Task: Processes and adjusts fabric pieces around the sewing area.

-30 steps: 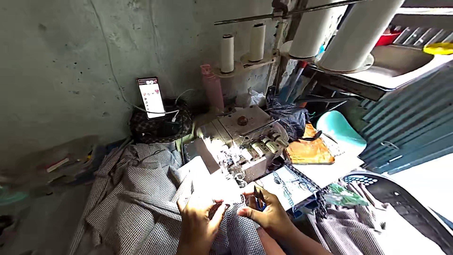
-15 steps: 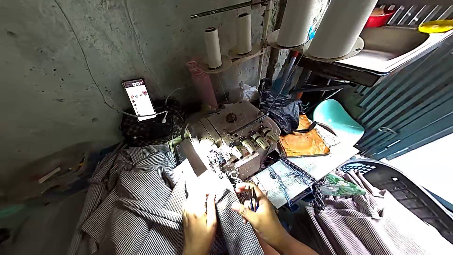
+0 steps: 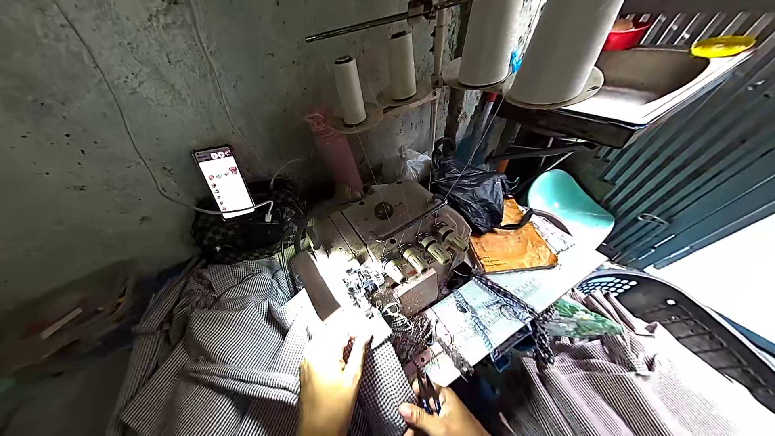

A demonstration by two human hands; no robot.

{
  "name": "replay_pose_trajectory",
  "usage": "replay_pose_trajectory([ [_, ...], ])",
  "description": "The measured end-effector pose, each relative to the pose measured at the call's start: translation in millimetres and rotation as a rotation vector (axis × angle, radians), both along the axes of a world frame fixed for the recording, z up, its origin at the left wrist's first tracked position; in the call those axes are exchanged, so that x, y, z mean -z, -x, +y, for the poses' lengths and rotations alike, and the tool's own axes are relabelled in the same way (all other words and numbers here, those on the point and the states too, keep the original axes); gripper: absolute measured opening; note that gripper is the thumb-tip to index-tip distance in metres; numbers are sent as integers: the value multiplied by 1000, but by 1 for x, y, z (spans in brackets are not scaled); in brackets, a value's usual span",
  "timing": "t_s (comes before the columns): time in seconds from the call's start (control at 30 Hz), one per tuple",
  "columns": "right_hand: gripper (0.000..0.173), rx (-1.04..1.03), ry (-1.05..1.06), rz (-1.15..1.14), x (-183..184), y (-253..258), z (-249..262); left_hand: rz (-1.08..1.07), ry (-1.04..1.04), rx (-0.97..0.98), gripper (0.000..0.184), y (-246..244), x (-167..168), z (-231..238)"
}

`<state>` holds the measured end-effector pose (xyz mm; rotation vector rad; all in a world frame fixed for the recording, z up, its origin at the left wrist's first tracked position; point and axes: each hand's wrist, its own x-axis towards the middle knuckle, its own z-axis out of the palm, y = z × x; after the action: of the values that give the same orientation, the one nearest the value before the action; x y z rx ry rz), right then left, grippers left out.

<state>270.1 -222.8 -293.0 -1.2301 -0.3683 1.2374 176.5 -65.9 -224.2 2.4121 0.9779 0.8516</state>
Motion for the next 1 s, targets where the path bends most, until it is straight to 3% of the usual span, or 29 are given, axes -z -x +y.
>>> replay_pose_trajectory([
  [0.1,13,7,14,-12,-2,-2,0,57,-31,-49,18,-8,-3,8],
  [0.37,16,9,2,-31,-6,-5,-1,280,144,-58,25,-15,-24,21],
  [0.83,17,38,-51,-2,-3,-1,-2,294,166,-93,27,-24,-28,23],
  [0.93,16,41,-51,-8,-3,0,-3,195,32,-106,27,-21,-14,24],
  [1.0,14,42,-49,-17,-3,2,-7,99,-142,-165,40,-8,-1,14],
])
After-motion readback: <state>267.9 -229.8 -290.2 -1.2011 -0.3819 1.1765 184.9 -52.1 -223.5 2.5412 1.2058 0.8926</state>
